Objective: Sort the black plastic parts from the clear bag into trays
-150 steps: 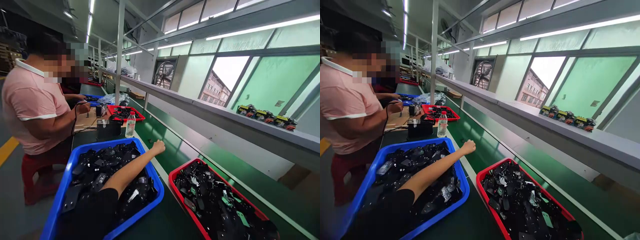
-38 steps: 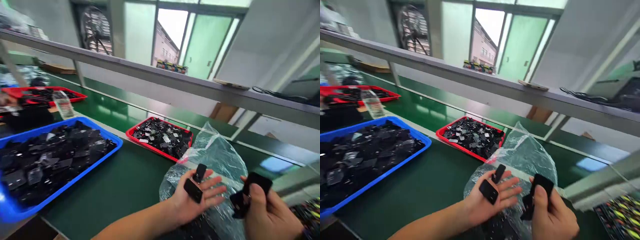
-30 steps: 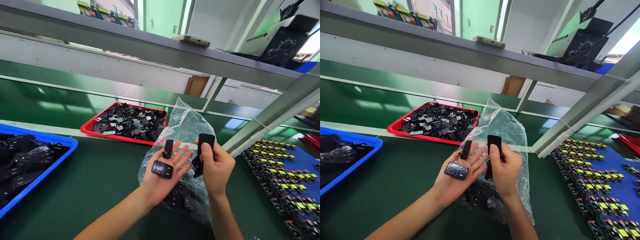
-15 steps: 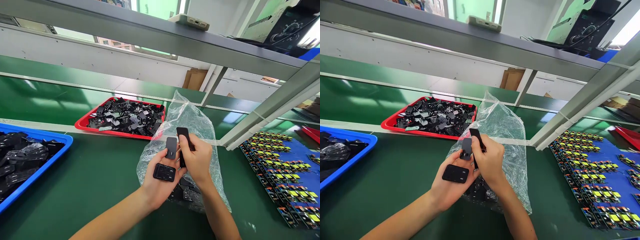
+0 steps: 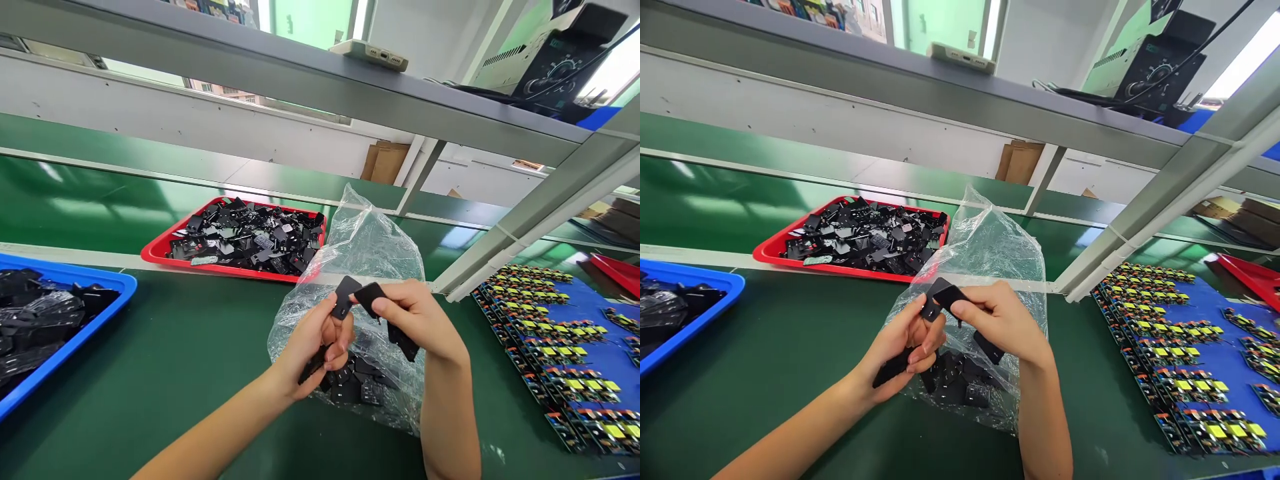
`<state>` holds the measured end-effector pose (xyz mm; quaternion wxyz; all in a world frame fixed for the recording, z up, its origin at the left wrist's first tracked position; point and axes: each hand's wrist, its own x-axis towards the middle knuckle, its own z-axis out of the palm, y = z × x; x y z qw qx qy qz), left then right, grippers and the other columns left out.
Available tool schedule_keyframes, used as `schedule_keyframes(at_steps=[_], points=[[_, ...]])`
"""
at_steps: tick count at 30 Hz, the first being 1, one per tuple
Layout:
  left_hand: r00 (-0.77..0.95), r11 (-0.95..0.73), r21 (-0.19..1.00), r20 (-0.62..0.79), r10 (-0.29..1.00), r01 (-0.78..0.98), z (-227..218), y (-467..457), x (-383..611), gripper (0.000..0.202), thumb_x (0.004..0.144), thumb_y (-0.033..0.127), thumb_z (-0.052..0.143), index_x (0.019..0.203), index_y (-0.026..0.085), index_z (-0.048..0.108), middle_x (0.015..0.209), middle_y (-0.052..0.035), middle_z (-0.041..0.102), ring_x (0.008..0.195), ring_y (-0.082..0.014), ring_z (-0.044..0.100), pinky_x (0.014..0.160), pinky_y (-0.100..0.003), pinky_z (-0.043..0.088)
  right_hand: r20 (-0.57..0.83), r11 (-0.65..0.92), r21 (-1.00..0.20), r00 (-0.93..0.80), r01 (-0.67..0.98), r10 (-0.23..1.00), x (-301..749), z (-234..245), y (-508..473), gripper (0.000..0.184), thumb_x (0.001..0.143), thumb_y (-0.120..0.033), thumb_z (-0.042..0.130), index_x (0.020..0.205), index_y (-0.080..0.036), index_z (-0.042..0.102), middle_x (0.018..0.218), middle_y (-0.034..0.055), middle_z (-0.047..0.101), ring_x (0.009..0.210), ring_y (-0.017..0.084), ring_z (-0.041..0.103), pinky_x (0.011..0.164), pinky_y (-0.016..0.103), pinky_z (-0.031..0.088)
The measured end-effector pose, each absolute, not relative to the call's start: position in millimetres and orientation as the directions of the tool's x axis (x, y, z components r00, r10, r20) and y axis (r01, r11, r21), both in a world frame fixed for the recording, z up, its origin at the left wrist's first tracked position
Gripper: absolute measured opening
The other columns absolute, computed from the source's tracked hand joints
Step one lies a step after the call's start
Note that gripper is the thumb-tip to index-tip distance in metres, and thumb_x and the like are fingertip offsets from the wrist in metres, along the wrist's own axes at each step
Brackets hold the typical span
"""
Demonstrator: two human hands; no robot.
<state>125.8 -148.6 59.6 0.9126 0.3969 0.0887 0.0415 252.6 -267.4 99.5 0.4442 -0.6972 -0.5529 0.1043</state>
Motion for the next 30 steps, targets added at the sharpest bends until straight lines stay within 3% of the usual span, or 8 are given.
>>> schedule_keyframes(at_steps=[4,8,10,15,19,22,25,30], points=[[0.976,0.539,0.842,-0.085,0.202,-0.038,61.5,-147.2,123.2,0.056,0.091,0.051,0.044,0.051,0.013,0.051,0.041,0.0047,0.031,0.034,-0.0026,0.021,0.034,-0.016,0.020,0.231,0.063,-0.816,0.224,0.575,0.947,254.2,96.3,-255.5,0.041,0.094,-0.041,0.044,0.066,-0.018,0.063,0.056,-0.0036,0.042,0.050,0.008,0.031,0.047,0.021,0.027],[0.956,0.467,0.877,-0.034,0.292,-0.112,65.2,-144.7,119.8,0.040,0.088,0.051,0.051,0.078,0.014,0.063,0.048,0.0039,0.044,0.036,-0.0046,0.025,0.034,-0.017,0.024,0.398,0.042,-0.834,0.548,0.550,0.735,256.7,90.5,-249.8,0.036,0.092,-0.042,0.047,0.072,-0.017,0.064,0.058,-0.0028,0.040,0.052,0.009,0.033,0.048,0.021,0.028],[0.953,0.460,0.880,-0.031,0.302,-0.117,67.5,-142.5,118.4,0.036,0.088,0.049,0.050,0.092,0.017,0.064,0.052,0.0042,0.047,0.038,-0.0056,0.026,0.035,-0.018,0.025,0.421,0.053,-0.847,0.605,0.529,0.676,256.1,89.9,-252.7,0.038,0.091,-0.045,0.048,0.074,-0.016,0.066,0.055,-0.0036,0.035,0.050,0.009,0.029,0.046,0.022,0.025],[0.954,0.209,0.976,0.000,0.299,-0.066,70.8,-136.8,115.6,0.054,0.091,0.050,0.039,0.053,0.014,0.053,0.043,0.0027,0.038,0.040,-0.0070,0.031,0.041,-0.021,0.026,0.322,0.061,-0.816,0.364,0.575,0.874,245.4,93.7,-254.9,0.034,0.091,-0.042,0.049,0.080,-0.017,0.069,0.059,-0.0014,0.044,0.053,0.010,0.034,0.050,0.023,0.028],[0.948,0.079,0.996,0.017,0.318,-0.045,74.0,-132.7,113.1,0.040,0.090,0.044,0.044,0.068,0.015,0.059,0.049,0.0035,0.043,0.045,-0.0079,0.035,0.045,-0.021,0.028,0.371,0.025,-0.840,0.541,0.542,0.755,245.3,91.8,-246.6,0.031,0.092,-0.041,0.047,0.093,-0.019,0.069,0.064,-0.0005,0.047,0.057,0.011,0.037,0.052,0.023,0.028],[0.948,0.060,0.998,0.008,0.319,-0.028,75.8,-128.0,112.6,0.031,0.090,0.042,0.045,0.080,0.017,0.060,0.052,0.0051,0.045,0.046,-0.0080,0.032,0.045,-0.021,0.026,0.259,0.007,-0.881,0.470,0.473,0.844,253.4,88.9,-245.2,0.036,0.090,-0.047,0.049,0.082,-0.018,0.069,0.059,-0.0018,0.041,0.055,0.010,0.031,0.051,0.024,0.024],[0.943,-0.018,1.000,0.025,0.333,-0.020,76.0,-122.3,113.5,0.037,0.090,0.042,0.043,0.065,0.017,0.052,0.050,0.0049,0.042,0.046,-0.0078,0.030,0.046,-0.021,0.025,0.157,-0.011,-0.910,0.367,0.415,0.917,259.8,87.0,-245.3,0.039,0.090,-0.050,0.049,0.078,-0.017,0.066,0.058,-0.0026,0.038,0.054,0.010,0.027,0.050,0.024,0.022],[0.928,-0.273,0.962,0.089,0.361,0.013,76.5,-116.7,114.2,0.042,0.090,0.040,0.046,0.056,0.017,0.042,0.052,0.0044,0.038,0.050,-0.0081,0.030,0.049,-0.022,0.024,0.155,0.034,-0.930,0.310,0.365,0.938,258.4,85.8,-241.2,0.043,0.088,-0.050,0.052,0.061,-0.017,0.051,0.058,-0.0039,0.030,0.054,0.009,0.025,0.048,0.024,0.020]])
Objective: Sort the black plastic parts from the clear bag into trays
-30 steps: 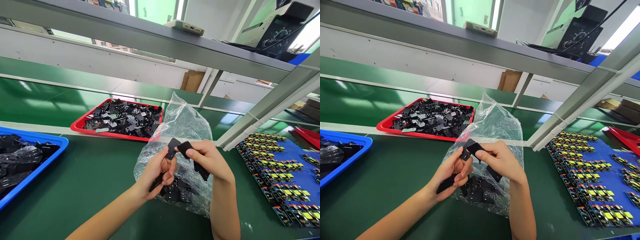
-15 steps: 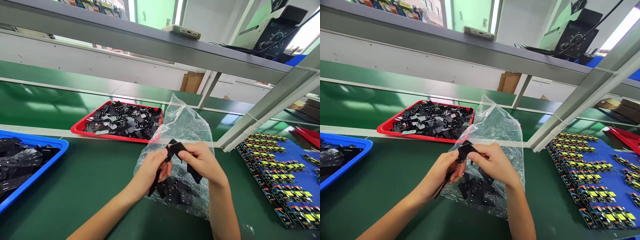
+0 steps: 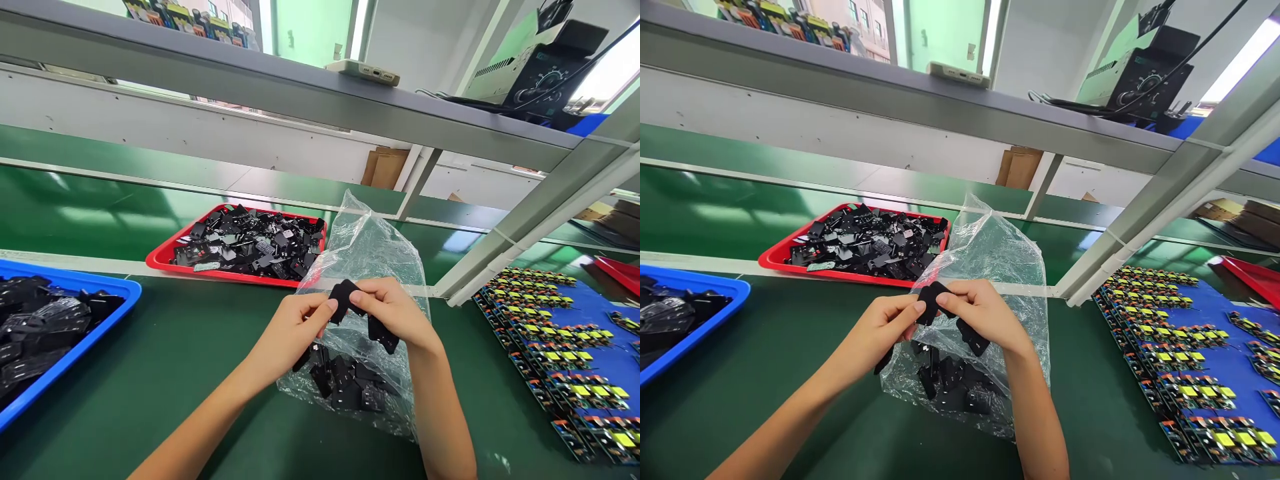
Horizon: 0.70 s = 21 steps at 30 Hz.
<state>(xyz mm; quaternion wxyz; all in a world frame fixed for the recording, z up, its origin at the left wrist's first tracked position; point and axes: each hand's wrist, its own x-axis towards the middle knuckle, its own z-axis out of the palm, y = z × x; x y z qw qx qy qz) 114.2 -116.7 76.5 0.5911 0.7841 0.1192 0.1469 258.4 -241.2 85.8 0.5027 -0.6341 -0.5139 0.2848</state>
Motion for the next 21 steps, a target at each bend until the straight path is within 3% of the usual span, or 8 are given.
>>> schedule_keyframes(at_steps=[3,6,8,10,12,14,17,21], points=[[0.924,-0.275,0.961,0.094,0.371,0.013,74.7,-115.8,116.7,0.042,0.090,0.038,0.048,0.054,0.016,0.044,0.051,0.0035,0.039,0.050,-0.0078,0.031,0.048,-0.021,0.023,0.146,0.012,-0.929,0.336,0.369,0.930,254.6,85.5,-239.2,0.036,0.087,-0.045,0.054,0.066,-0.016,0.056,0.058,-0.0043,0.033,0.053,0.008,0.026,0.047,0.023,0.019],[0.920,0.113,0.993,-0.028,0.390,-0.017,68.3,-113.0,124.0,0.039,0.090,0.033,0.046,0.056,0.015,0.049,0.050,0.0022,0.041,0.046,-0.0072,0.030,0.044,-0.019,0.022,0.161,0.004,-0.941,0.436,0.339,0.885,252.4,84.1,-238.1,0.032,0.085,-0.043,0.056,0.069,-0.016,0.060,0.058,-0.0039,0.035,0.053,0.008,0.027,0.046,0.023,0.020],[0.919,0.569,0.822,-0.213,0.332,-0.015,62.3,-109.2,130.4,0.032,0.090,0.027,0.042,0.063,0.014,0.053,0.050,0.0032,0.037,0.043,-0.0070,0.029,0.040,-0.017,0.020,0.195,0.022,-0.950,0.534,0.313,0.823,252.6,82.6,-237.4,0.032,0.084,-0.044,0.058,0.071,-0.015,0.061,0.056,-0.0044,0.032,0.052,0.008,0.026,0.045,0.023,0.019],[0.891,0.852,0.522,-0.370,0.263,-0.035,55.9,-105.0,136.6,0.026,0.089,0.019,0.039,0.068,0.013,0.054,0.051,0.0043,0.034,0.042,-0.0065,0.030,0.037,-0.015,0.021,0.232,0.057,-0.955,0.611,0.293,0.756,253.6,81.3,-236.8,0.032,0.083,-0.045,0.059,0.071,-0.015,0.061,0.056,-0.0047,0.030,0.051,0.008,0.024,0.045,0.022,0.018],[0.847,0.926,0.365,-0.458,0.268,-0.095,50.0,-102.1,141.5,0.024,0.087,0.013,0.038,0.070,0.011,0.055,0.053,0.0039,0.035,0.043,-0.0060,0.035,0.038,-0.014,0.027,0.252,0.089,-0.957,0.645,0.275,0.722,254.6,80.4,-236.3,0.033,0.082,-0.046,0.060,0.070,-0.015,0.061,0.057,-0.0043,0.032,0.052,0.007,0.025,0.045,0.022,0.019],[0.807,0.921,0.353,-0.490,0.330,-0.163,45.3,-101.2,144.9,0.023,0.087,0.011,0.036,0.074,0.011,0.055,0.056,0.0022,0.040,0.045,-0.0063,0.042,0.044,-0.015,0.040,0.262,0.111,-0.958,0.646,0.265,0.717,254.9,79.7,-235.4,0.033,0.082,-0.046,0.061,0.070,-0.015,0.061,0.057,-0.0040,0.034,0.052,0.007,0.026,0.045,0.022,0.019],[0.767,0.910,0.365,-0.521,0.376,-0.198,42.2,-103.0,147.5,0.023,0.087,0.012,0.036,0.077,0.011,0.057,0.067,-0.0051,0.054,0.060,-0.0135,0.058,0.065,-0.034,0.057,0.286,0.138,-0.953,0.656,0.268,0.699,254.2,77.9,-232.5,0.033,0.082,-0.046,0.061,0.069,-0.015,0.061,0.056,-0.0045,0.032,0.051,0.007,0.025,0.044,0.021,0.019],[0.749,0.908,0.372,-0.542,0.381,-0.193,44.7,-106.0,148.7,0.023,0.087,0.016,0.039,0.075,0.011,0.058,0.075,-0.0118,0.062,0.078,-0.0258,0.066,0.074,-0.051,0.057,0.274,0.118,-0.955,0.660,0.272,0.699,252.3,74.8,-228.3,0.034,0.083,-0.047,0.059,0.073,-0.015,0.062,0.056,-0.0047,0.032,0.051,0.007,0.024,0.043,0.021,0.020]])
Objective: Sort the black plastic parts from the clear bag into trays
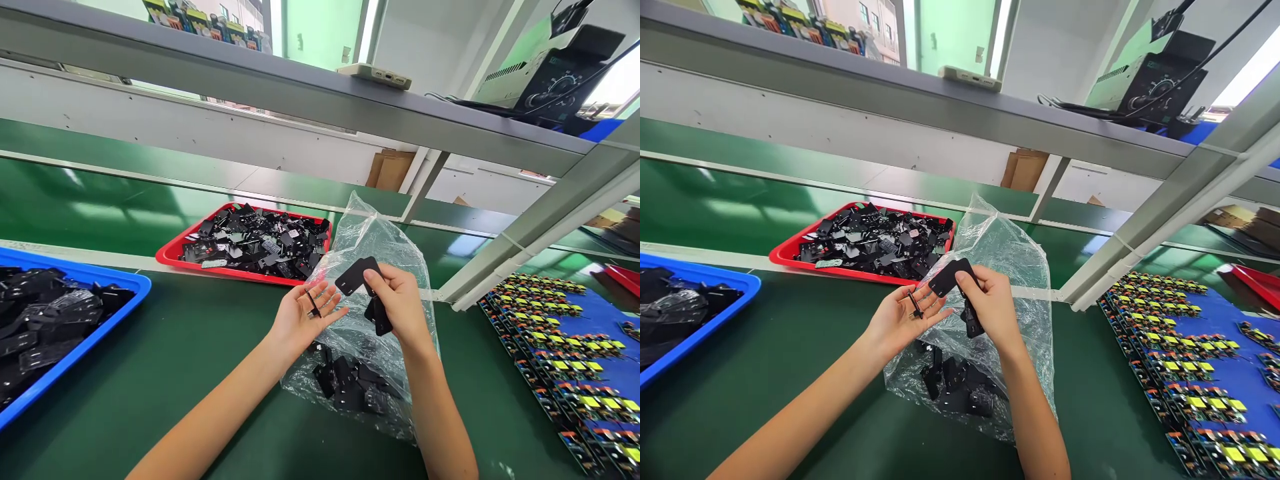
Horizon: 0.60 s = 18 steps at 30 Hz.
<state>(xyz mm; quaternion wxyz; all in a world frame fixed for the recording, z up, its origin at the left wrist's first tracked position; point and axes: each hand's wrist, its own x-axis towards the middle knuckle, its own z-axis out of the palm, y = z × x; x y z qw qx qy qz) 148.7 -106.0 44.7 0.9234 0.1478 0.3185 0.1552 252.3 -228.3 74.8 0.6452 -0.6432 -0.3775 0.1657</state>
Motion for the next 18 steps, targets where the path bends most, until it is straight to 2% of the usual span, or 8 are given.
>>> schedule_keyframes(at_steps=[3,8,11,15,18], points=[[0.734,0.904,0.377,-0.553,0.394,-0.201,46.5,-107.4,149.3,0.027,0.091,0.020,0.038,0.076,0.011,0.058,0.075,-0.0121,0.064,0.078,-0.0267,0.067,0.074,-0.052,0.057,0.274,0.097,-0.952,0.667,0.291,0.693,251.2,73.8,-227.0,0.036,0.082,-0.049,0.059,0.073,-0.015,0.061,0.057,-0.0048,0.030,0.051,0.007,0.024,0.042,0.021,0.021],[0.668,0.859,0.379,-0.543,0.508,-0.345,41.2,-106.3,149.8,0.028,0.096,0.026,0.039,0.082,0.012,0.058,0.069,-0.0048,0.063,0.064,-0.0175,0.065,0.079,-0.053,0.055,0.266,0.079,-0.952,0.665,0.297,0.698,250.6,72.2,-225.5,0.038,0.082,-0.051,0.058,0.068,-0.016,0.057,0.058,-0.0044,0.030,0.051,0.007,0.025,0.042,0.021,0.022],[0.625,0.825,0.385,-0.539,0.565,-0.414,38.1,-104.3,150.6,0.027,0.097,0.029,0.042,0.081,0.013,0.057,0.070,-0.0036,0.065,0.064,-0.0160,0.066,0.082,-0.053,0.055,0.262,0.069,-0.951,0.665,0.302,0.699,249.4,71.8,-224.4,0.039,0.082,-0.052,0.058,0.068,-0.016,0.057,0.058,-0.0042,0.030,0.051,0.007,0.026,0.042,0.021,0.023],[0.615,0.807,0.403,-0.523,0.590,-0.431,40.6,-102.4,150.7,0.031,0.095,0.032,0.048,0.070,0.015,0.051,0.075,-0.0065,0.069,0.067,-0.0164,0.069,0.072,-0.039,0.060,0.287,0.066,-0.939,0.662,0.338,0.692,246.6,72.8,-224.0,0.037,0.082,-0.050,0.058,0.069,-0.015,0.060,0.058,-0.0038,0.032,0.052,0.008,0.027,0.044,0.021,0.023],[0.616,0.822,0.397,-0.545,0.569,-0.408,44.8,-101.8,149.6,0.035,0.094,0.032,0.051,0.063,0.016,0.046,0.065,-0.0036,0.066,0.060,-0.0143,0.068,0.061,-0.028,0.060,0.274,0.062,-0.943,0.660,0.326,0.699,245.2,72.3,-223.8,0.038,0.082,-0.050,0.058,0.071,-0.014,0.062,0.058,-0.0036,0.034,0.051,0.007,0.028,0.043,0.021,0.024]])
